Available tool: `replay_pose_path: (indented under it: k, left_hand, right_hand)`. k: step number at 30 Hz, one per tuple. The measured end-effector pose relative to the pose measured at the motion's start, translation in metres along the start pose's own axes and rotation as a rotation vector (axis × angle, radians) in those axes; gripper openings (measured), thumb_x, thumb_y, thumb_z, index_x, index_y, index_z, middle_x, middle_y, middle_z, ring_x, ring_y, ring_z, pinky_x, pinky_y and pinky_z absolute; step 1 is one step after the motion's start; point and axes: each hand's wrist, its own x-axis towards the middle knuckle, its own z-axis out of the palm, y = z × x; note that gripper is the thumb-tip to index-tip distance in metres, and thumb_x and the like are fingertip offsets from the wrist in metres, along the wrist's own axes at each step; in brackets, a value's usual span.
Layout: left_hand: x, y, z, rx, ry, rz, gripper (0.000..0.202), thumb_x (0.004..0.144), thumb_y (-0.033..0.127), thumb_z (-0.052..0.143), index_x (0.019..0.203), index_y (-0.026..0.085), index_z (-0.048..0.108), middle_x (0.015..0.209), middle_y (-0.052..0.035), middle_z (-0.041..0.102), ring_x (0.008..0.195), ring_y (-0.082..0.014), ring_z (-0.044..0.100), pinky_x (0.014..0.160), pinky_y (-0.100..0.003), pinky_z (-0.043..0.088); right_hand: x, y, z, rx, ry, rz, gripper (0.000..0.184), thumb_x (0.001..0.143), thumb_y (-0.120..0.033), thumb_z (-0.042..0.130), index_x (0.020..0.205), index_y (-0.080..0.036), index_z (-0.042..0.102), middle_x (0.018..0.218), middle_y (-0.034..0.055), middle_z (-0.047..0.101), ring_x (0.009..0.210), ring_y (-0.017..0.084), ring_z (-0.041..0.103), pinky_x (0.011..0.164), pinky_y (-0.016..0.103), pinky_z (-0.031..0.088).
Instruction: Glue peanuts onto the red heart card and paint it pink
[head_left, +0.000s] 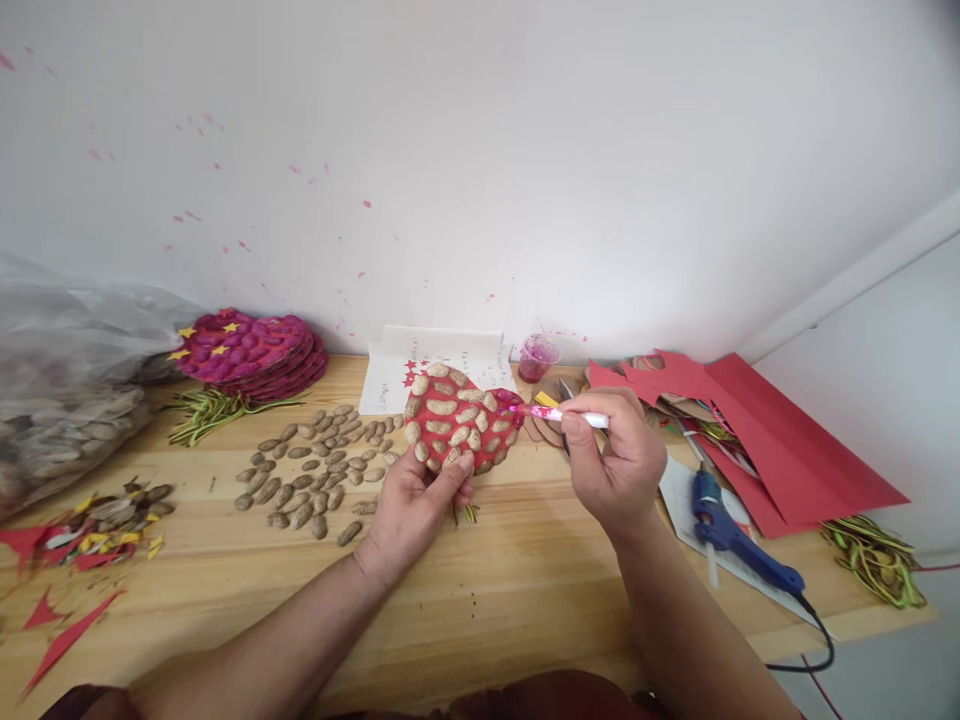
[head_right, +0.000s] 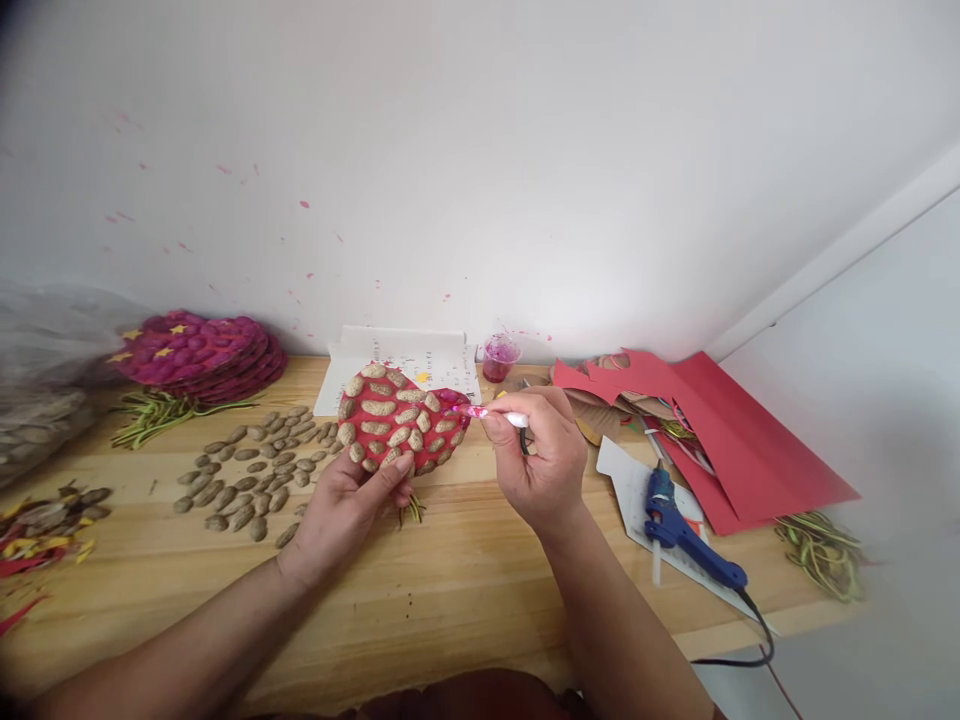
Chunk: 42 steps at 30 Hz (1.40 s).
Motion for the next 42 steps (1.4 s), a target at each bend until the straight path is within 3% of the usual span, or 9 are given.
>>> replay_pose_path:
  k: [23, 42]
  left_hand:
    - [0.0026, -0.0055, -0.0029, -0.043, -0.016, -0.011, 0.032, 0.083, 0.042, 0.081, 0.083, 0.017, 0.062, 0.066, 0.0000, 0.068, 0.056, -0.0129, 0.062, 0.056, -0.025, 0.054]
    - [0.0027, -0.0023, -0.0010, -0.122, 0.012, -0.057, 0.033, 0.077, 0.042, 0.085, 0.082, 0.017, 0.064, 0.064, 0.0000, 0.068, 0.054, -0.0124, 0.061, 0.054, -0.023, 0.052]
  right_hand:
    - [-0.0004, 0.0006, 0.0000, 0.028, 0.007, 0.020, 0.013, 0.092, -0.011, 0.065, 0.098, -0.022, 0.068, 0.088, 0.0025, 0.068, 0.083, 0.018, 0.061, 0.077, 0.034, 0.048]
    - [-0.0011, 0.0012, 0.0021, 0.018, 0.003, 0.022, 0.014, 0.092, -0.010, 0.065, 0.098, -0.022, 0.068, 0.088, 0.0025, 0.068, 0.082, 0.017, 0.060, 0.076, 0.033, 0.048]
